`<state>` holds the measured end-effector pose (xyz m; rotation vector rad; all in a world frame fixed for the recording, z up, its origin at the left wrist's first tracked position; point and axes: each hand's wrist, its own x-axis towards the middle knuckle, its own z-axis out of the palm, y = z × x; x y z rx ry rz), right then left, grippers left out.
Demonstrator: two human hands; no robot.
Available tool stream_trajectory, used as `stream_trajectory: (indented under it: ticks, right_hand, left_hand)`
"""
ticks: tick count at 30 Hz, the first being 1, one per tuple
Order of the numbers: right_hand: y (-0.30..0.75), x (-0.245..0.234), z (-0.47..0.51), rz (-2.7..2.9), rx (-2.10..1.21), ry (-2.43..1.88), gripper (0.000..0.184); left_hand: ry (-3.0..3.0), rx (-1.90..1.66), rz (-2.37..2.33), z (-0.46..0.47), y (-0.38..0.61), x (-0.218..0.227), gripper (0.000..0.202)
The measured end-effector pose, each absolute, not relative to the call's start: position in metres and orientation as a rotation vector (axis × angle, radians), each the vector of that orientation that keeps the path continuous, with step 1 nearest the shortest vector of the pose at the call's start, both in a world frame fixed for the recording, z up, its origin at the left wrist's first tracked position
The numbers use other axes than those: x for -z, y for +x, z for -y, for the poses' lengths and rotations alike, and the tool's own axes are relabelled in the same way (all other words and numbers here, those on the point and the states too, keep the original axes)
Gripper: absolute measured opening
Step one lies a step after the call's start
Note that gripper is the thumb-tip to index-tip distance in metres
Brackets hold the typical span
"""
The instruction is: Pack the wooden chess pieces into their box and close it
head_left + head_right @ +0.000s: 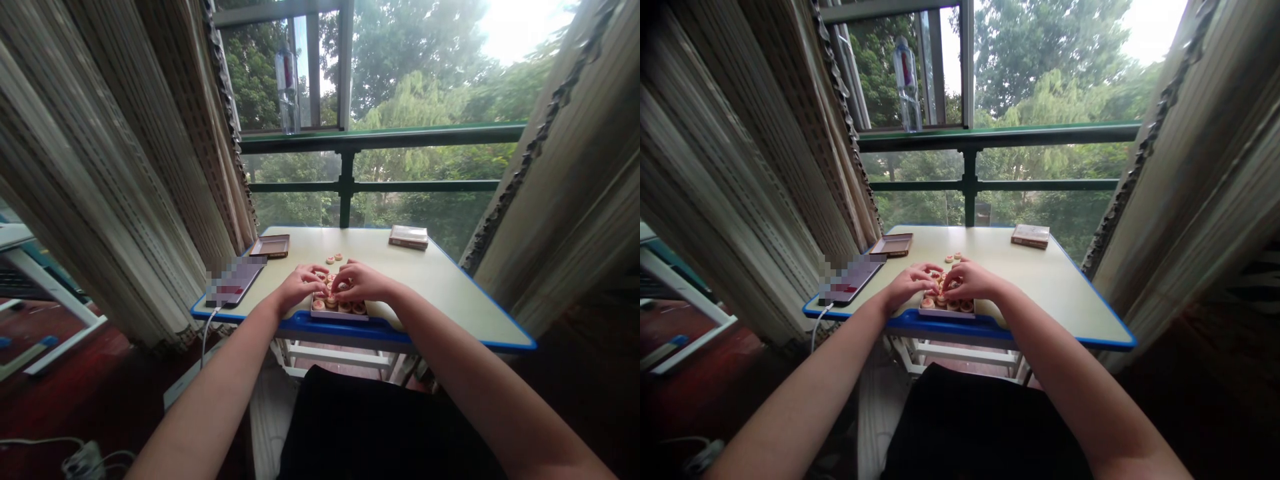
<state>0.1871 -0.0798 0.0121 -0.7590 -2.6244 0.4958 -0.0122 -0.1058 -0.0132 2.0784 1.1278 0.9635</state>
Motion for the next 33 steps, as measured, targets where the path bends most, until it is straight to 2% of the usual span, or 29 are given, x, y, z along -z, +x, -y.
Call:
stream_trajectory:
  ticks: [7,21,33]
  right_hand:
    - [0.183,-0.013,0.085,2.602,-0.478,-0.748,0.022]
    - [0.167,-0.017,0.097,2.651,-0.224,-0.799,0.017]
    - [0.158,-0.024,0.099,2.766,-0.275,-0.916,0.018]
  left_hand:
    - [2.068,-0.981,-1.123,0.103,-0.013,0.016,0.014]
    - [1.909,-1.148,-1.108,0.099,-0.012,0.016,0.019]
    - [1.874,-1.238,-1.158,0.095,-0.011,0.019,0.022]
